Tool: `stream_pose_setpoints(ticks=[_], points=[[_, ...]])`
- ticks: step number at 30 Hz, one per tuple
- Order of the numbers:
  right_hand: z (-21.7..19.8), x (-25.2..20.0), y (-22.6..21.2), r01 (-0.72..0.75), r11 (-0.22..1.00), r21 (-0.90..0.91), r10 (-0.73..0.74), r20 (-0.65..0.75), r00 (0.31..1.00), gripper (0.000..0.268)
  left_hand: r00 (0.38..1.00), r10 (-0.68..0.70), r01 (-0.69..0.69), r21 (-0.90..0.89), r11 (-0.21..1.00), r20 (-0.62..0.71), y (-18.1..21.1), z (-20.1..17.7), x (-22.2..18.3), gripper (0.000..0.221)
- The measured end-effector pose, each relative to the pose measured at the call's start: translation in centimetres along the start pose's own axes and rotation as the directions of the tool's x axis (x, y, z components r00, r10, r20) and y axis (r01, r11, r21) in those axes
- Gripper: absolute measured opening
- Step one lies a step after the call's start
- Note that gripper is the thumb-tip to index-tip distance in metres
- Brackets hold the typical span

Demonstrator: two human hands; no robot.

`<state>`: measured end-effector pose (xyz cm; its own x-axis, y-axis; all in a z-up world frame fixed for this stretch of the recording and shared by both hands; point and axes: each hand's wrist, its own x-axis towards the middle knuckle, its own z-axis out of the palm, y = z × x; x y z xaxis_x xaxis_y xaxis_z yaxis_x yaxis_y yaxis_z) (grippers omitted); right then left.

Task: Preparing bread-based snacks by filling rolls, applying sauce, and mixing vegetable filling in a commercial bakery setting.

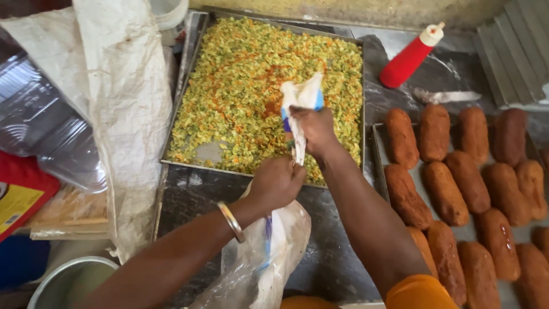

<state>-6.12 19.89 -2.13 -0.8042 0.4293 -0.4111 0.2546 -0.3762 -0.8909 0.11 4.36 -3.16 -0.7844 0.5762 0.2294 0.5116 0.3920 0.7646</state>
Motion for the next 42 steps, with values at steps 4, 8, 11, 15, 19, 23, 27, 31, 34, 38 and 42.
stream_pose_setpoints(ticks=[4, 8, 11, 15, 19, 23, 27, 31, 34, 38, 42], points=[[-1.4, 0.2, -1.3, 0.134, 0.981, 0.143, -0.145, 0.070, 0.987, 0.028, 0.967, -0.185, 0.185, 0.014, 0.983, 0.173, 1.3, -1.8, 2.1, 0.036], [-1.6, -1.0, -0.6, 0.049, 0.994, 0.093, -0.063, 0.148, 0.987, 0.030, 0.814, -0.381, 0.578, -0.544, 0.608, 0.439, 0.2, -1.1, 3.4, 0.025], [-3.5, -0.5, 0.3, 0.044, 0.996, 0.083, -0.064, 0.253, 0.965, 0.033, 0.826, -0.362, 0.560, -0.697, 0.448, 0.432, 0.1, -0.6, 3.6, 0.033], [-3.7, -4.1, -4.2, -0.265, 0.959, 0.098, 0.210, 0.380, 0.901, 0.075, 0.837, -0.412, 0.541, -0.425, 0.726, 0.361, 2.4, -4.3, 2.3, 0.040], [-5.5, -3.3, -4.3, -0.318, 0.918, 0.237, 0.119, 0.601, 0.791, 0.109, 0.856, -0.339, 0.417, -0.133, 0.899, 0.391, -0.1, -3.9, 1.6, 0.035], [-7.1, 0.9, -0.6, -0.366, 0.882, 0.297, 0.062, 0.696, 0.716, 0.084, 0.891, -0.174, 0.189, 0.007, 0.982, 0.419, -1.6, -3.5, 2.2, 0.030], [-5.2, 1.4, 0.7, -0.332, 0.920, 0.207, 0.169, 0.556, 0.814, 0.041, 0.891, -0.048, 0.026, 0.055, 0.998, 0.451, -1.9, -2.5, 2.8, 0.025], [-3.7, 2.5, 1.1, -0.146, 0.989, -0.021, 0.143, 0.369, 0.918, 0.024, 0.894, -0.023, 0.000, 0.051, 0.999, 0.447, -1.3, -1.5, 4.1, 0.024], [-2.0, 2.3, -2.0, -0.048, 0.975, -0.216, 0.100, 0.234, 0.967, 0.017, 0.897, -0.087, 0.080, 0.033, 0.996, 0.432, -0.2, -1.2, 6.0, 0.027], [-0.7, 2.1, -6.0, 0.090, 0.796, -0.599, -0.019, 0.124, 0.992, 0.017, 0.906, -0.184, 0.228, -0.073, 0.971, 0.382, 1.5, -1.3, 8.6, 0.049], [-2.8, 9.5, -6.9, 0.564, -0.553, -0.613, -0.243, 0.766, 0.595, 0.052, 0.947, -0.179, 0.237, -0.201, 0.951, 0.267, 1.4, -0.4, 11.1, 0.056]])
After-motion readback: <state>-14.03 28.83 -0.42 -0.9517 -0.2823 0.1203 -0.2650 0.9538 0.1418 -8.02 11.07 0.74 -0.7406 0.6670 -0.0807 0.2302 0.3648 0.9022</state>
